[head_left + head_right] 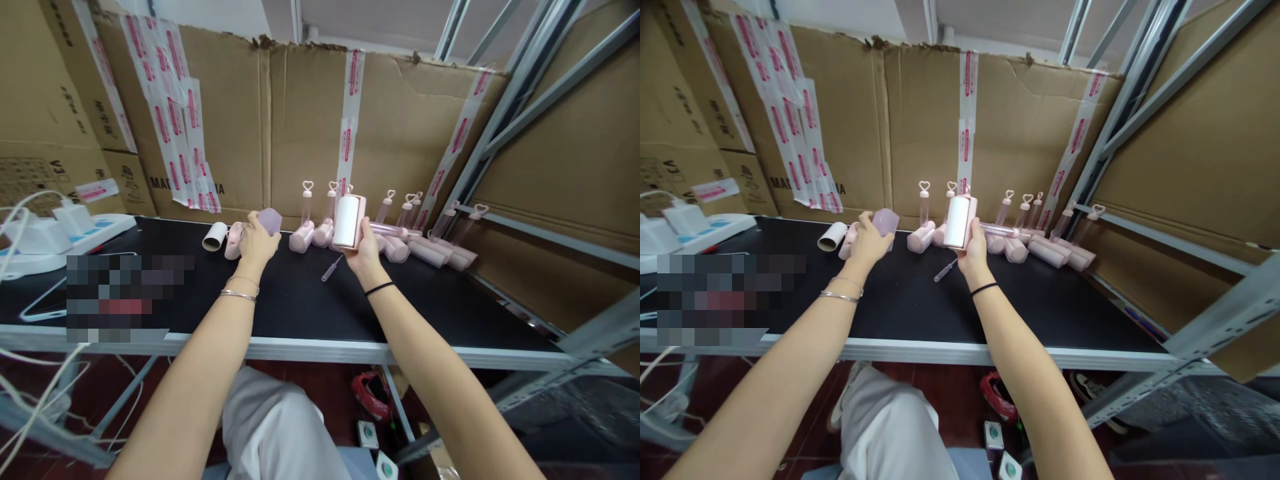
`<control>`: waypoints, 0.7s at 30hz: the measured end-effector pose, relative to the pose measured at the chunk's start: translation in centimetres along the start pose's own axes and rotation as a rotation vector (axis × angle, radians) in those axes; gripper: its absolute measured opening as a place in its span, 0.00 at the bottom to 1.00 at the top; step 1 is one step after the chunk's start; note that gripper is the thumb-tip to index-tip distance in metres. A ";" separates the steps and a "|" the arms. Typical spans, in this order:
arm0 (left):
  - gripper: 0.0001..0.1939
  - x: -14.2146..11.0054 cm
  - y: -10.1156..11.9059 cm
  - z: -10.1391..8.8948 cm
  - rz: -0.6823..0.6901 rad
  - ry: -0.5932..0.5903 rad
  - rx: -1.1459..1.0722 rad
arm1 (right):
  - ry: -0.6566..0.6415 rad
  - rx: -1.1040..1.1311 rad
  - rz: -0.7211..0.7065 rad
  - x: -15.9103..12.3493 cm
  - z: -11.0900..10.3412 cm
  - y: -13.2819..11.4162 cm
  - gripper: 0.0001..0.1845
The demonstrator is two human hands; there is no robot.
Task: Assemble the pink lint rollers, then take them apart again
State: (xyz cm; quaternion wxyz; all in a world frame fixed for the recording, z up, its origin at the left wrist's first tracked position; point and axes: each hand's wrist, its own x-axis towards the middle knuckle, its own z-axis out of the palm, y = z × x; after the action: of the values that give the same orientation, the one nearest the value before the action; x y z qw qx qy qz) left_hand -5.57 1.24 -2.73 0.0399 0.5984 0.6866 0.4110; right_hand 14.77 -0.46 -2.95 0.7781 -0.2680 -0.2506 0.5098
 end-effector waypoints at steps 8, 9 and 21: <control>0.25 0.5 -2.1 2.6 0.015 0.009 0.349 | -0.183 -0.098 0.097 -1.0 0.4 0.8 0.18; 0.25 0.8 -2.6 2.8 -0.002 0.044 0.340 | -0.208 -0.115 0.096 -1.1 0.4 0.6 0.18; 0.41 -2.3 3.9 0.8 0.816 -0.228 -0.839 | -0.740 -0.558 0.662 -3.2 0.5 -0.9 0.33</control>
State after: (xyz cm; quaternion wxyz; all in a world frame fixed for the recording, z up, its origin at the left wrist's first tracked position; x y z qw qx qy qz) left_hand -1.45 -0.56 -1.88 0.1850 0.7874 0.1715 0.5624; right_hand 13.93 -3.67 -2.33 0.3370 -0.3312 -0.5344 0.7008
